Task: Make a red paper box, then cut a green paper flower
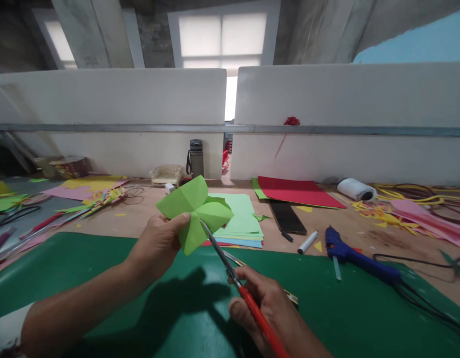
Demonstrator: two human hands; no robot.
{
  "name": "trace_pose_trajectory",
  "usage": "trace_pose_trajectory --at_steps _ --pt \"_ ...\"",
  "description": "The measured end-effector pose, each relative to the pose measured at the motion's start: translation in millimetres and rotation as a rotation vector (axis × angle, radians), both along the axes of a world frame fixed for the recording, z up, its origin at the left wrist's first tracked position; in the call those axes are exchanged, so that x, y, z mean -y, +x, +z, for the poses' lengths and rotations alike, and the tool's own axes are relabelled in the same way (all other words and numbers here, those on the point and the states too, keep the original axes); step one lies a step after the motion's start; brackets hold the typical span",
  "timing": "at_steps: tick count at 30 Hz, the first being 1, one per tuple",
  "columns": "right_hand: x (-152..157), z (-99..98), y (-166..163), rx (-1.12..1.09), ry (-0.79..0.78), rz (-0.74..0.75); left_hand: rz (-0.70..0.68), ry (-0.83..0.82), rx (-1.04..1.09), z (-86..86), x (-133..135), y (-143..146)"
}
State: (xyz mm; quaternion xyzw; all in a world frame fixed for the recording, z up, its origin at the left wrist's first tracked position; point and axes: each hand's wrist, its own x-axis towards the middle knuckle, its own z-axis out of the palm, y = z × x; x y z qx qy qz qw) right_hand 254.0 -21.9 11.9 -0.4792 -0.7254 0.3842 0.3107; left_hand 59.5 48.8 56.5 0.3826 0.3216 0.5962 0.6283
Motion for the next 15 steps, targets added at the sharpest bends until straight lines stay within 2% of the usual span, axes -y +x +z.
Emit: trace_pose_trajectory --at_steps 7,15 --pt "0.9 3.2 -1.6 0.0 0.042 0.021 -0.018 0.007 0.006 -0.9 2.0 0.8" --pt "0.5 2.8 -2.0 -0.025 -0.004 0.036 -0.032 0.0 0.03 -3.0 2.6 2.4"
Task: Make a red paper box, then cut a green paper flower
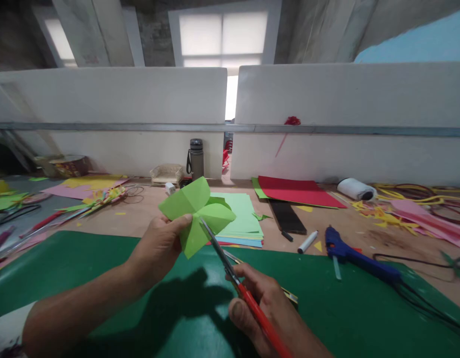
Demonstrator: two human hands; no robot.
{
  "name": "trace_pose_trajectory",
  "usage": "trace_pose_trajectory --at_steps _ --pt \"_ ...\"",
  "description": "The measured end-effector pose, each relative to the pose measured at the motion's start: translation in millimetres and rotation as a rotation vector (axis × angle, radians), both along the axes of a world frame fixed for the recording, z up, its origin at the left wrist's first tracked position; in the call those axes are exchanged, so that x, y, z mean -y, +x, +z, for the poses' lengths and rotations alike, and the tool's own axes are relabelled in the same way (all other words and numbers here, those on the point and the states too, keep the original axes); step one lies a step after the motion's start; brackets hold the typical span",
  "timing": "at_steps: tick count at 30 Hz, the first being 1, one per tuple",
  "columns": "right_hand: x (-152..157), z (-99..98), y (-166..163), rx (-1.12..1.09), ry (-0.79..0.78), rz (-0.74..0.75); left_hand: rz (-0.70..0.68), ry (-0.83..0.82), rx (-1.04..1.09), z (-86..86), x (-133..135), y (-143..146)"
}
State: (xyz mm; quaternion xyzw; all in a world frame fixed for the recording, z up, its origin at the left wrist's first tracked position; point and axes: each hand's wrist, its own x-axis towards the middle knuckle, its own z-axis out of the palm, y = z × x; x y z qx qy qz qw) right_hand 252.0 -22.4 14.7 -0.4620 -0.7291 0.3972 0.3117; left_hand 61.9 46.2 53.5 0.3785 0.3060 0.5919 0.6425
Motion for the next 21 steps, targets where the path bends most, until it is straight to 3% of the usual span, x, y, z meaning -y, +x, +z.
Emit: trace_pose_trajectory --at_steps 5,21 --pt "-1.9 -2.5 2.7 -0.001 -0.012 0.048 0.005 -0.016 -0.002 0.9 0.9 1.0" --pt "-2.3 -3.6 1.8 -0.006 0.087 -0.089 0.002 -0.036 0.013 -0.7 0.1 1.4"
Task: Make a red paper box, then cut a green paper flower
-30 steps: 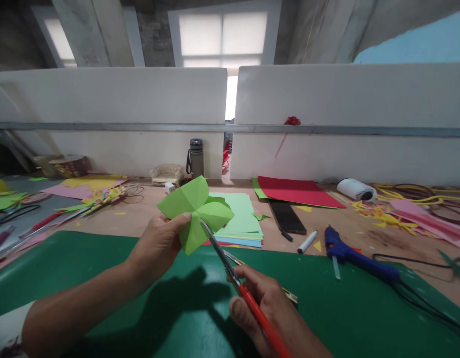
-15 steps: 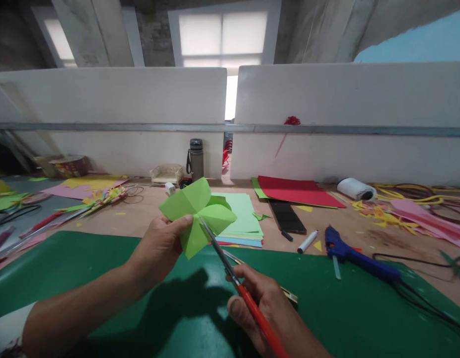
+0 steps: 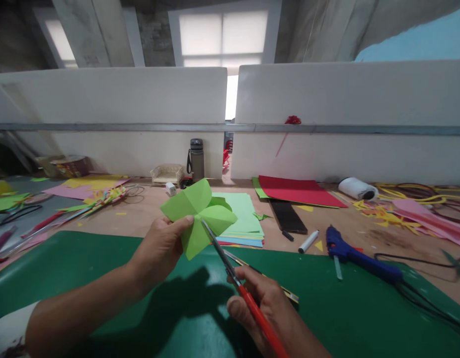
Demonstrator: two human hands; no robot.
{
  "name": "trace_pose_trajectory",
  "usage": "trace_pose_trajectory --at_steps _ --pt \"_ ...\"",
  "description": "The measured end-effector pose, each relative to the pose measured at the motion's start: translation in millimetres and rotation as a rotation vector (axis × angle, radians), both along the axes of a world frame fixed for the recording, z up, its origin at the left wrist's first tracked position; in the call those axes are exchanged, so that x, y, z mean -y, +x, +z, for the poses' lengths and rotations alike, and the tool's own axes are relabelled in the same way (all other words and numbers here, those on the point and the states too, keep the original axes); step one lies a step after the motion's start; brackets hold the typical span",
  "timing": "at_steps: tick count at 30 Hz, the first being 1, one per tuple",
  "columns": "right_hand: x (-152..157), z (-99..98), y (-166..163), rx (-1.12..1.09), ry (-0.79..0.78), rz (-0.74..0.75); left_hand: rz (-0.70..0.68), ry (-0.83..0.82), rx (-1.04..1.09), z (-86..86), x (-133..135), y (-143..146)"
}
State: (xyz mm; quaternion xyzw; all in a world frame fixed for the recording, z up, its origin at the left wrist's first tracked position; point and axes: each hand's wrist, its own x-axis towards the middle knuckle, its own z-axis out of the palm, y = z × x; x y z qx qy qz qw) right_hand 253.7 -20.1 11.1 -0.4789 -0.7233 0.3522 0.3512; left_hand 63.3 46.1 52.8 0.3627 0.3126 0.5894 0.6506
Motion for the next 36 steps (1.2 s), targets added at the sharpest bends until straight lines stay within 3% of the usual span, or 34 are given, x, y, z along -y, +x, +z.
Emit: trace_pose_trajectory --at_steps 19,27,36 --pt "-2 3.4 1 0.039 -0.094 0.116 0.012 -0.005 -0.04 -2.7 -6 -2" --pt "4 3.3 2 -0.019 -0.045 0.012 0.004 0.022 -0.077 6.7 -10 -9" --pt "-2 4.9 19 0.239 -0.103 -0.002 0.055 0.068 -0.098 13.4 -20 -20"
